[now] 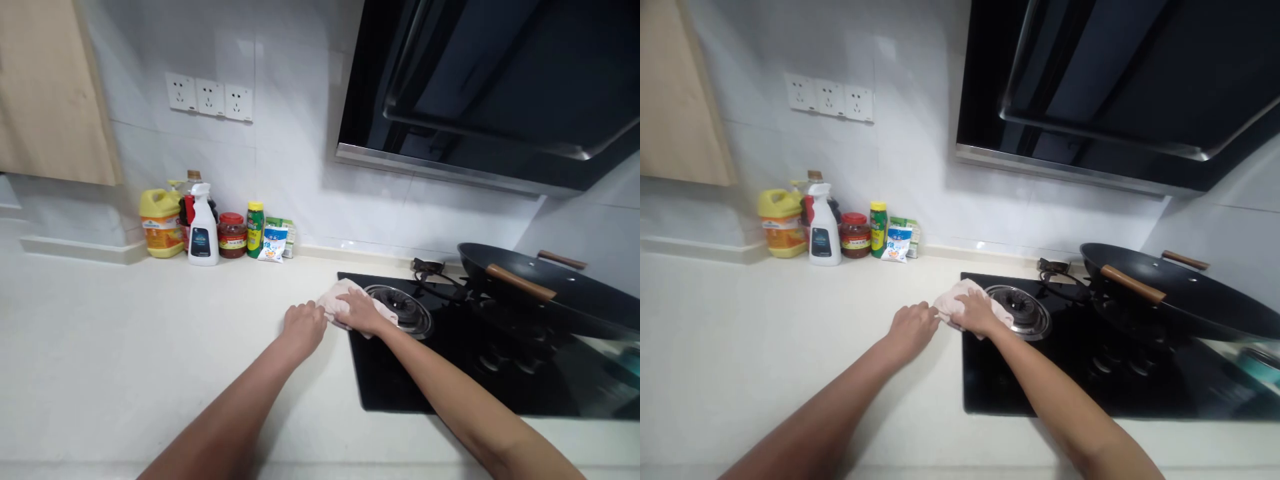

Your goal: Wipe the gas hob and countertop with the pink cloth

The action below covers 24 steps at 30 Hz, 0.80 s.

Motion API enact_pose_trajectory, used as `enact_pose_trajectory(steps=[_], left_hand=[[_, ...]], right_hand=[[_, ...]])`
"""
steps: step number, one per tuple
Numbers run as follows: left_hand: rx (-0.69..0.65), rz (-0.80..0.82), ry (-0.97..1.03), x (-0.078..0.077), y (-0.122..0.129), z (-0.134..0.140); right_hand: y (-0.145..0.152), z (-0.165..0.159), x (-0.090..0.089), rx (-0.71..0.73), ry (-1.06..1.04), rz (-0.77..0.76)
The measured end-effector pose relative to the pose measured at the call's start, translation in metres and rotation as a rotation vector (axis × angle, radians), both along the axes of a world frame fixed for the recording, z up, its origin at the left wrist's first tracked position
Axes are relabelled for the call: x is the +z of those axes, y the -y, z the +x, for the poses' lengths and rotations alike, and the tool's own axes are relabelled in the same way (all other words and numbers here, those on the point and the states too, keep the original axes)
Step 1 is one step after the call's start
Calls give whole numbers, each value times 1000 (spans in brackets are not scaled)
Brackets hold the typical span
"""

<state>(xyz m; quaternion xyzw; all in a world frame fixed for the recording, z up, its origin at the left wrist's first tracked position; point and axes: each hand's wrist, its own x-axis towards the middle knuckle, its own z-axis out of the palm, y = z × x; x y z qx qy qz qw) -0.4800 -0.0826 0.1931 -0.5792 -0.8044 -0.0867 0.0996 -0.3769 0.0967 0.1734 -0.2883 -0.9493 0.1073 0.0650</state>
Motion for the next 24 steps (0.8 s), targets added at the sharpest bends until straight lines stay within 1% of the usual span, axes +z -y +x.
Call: enact_pose_trajectory(steps=[4, 7, 10, 13, 15, 17, 21, 24], left_hand=[[-29, -23, 1, 4, 2, 1], [-38, -30, 7, 5, 2, 1], [-43, -35, 19, 4, 0, 2], [-49, -33, 30, 1, -2, 4], [-57, -31, 30, 0, -3, 5], [-65, -30, 26, -1, -4, 6], [-75, -20, 8, -2, -2, 5], [-81, -24, -9, -3, -3, 4]], right_hand=[[39, 62, -3, 62, -51, -74], [61, 114, -5, 77, -75, -97], [72, 157, -8, 67, -111, -101], [72, 178, -7, 46, -116, -96], [68, 175, -2, 43, -87, -100], [61, 161, 6, 45, -56, -101], [43, 117, 22, 115, -54, -72], [30, 85, 25, 160, -78, -64]])
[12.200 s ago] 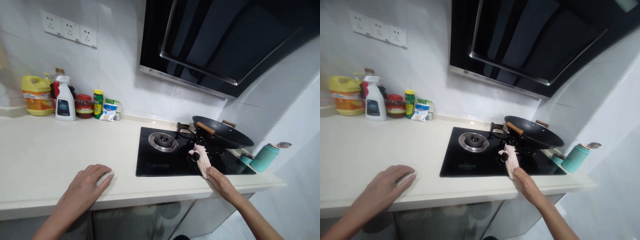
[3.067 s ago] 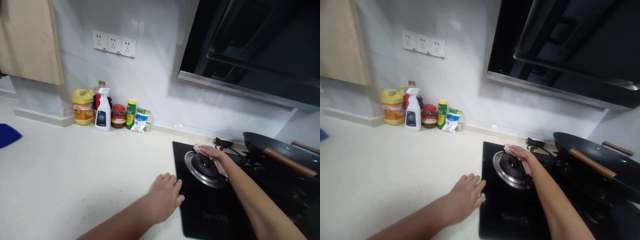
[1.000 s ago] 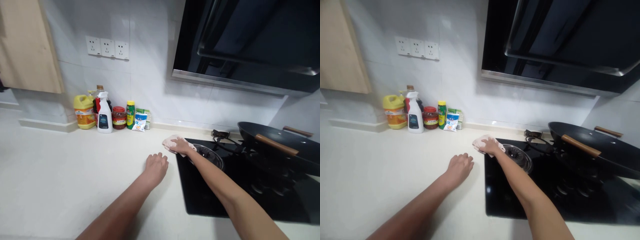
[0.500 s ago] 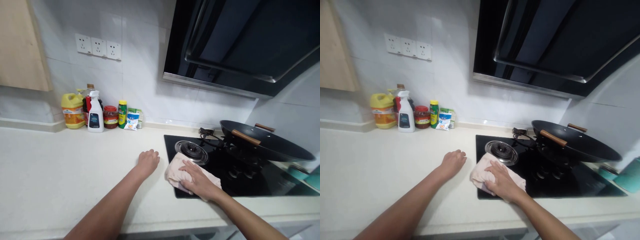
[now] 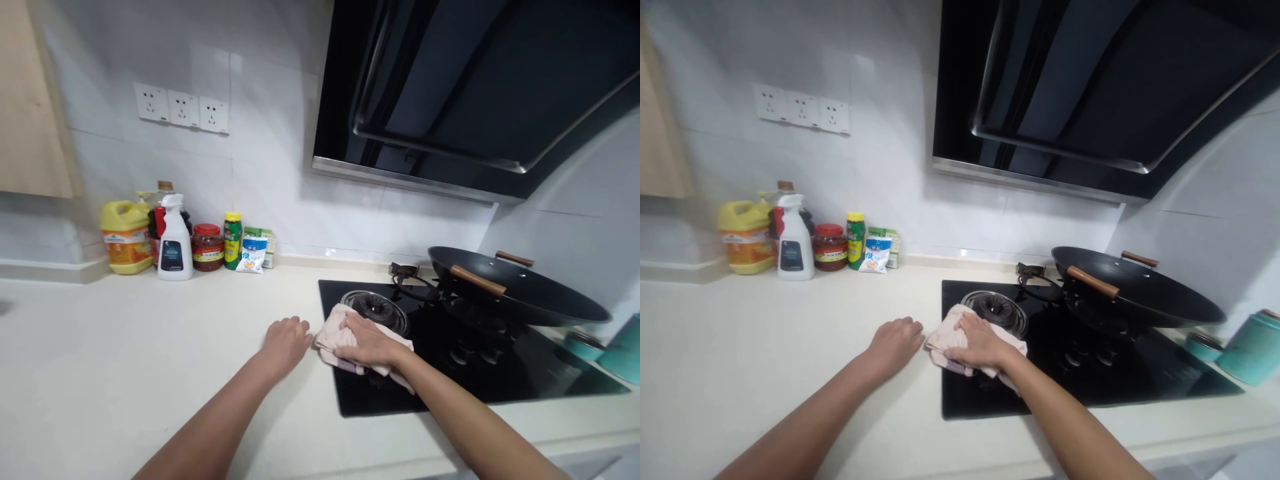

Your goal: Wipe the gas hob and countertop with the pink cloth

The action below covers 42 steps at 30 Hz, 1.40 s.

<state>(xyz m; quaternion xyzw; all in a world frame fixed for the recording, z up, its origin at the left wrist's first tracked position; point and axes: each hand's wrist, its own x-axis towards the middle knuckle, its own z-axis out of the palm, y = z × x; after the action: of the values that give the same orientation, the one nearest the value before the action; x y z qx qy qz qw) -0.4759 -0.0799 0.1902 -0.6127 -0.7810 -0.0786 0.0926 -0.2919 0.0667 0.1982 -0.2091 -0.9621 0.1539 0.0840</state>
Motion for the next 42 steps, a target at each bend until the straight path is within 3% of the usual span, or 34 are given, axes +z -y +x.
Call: enact_pose_trajectory(steps=[4, 8, 18, 23, 27, 31, 34, 38, 42], left_hand=[[18, -14, -10, -3, -3, -2], [11, -13, 0, -3, -4, -4], [6, -69, 36, 3, -1, -1], [-21, -80, 24, 2, -1, 1], [-31, -79, 16, 1, -1, 1], [-34, -70, 18, -1, 0, 2], [-33, -77, 32, 0, 1, 3], [-33, -99, 35, 1, 1, 5], [-44, -100, 3, 0, 0, 5]], right_hand=[[-13, -26, -8, -27, -51, 43], [-18, -20, -14, -17, -91, 46], [-25, 89, -22, -77, -205, -7], [-40, 120, -21, -271, -69, 79], [-48, 119, -3, -311, 104, 87], [-46, 102, 8, -308, 67, 116], [-41, 88, -5, -351, -1, 227], [-34, 86, -29, -163, -66, 334], [-33, 95, -29, -122, -16, 295]])
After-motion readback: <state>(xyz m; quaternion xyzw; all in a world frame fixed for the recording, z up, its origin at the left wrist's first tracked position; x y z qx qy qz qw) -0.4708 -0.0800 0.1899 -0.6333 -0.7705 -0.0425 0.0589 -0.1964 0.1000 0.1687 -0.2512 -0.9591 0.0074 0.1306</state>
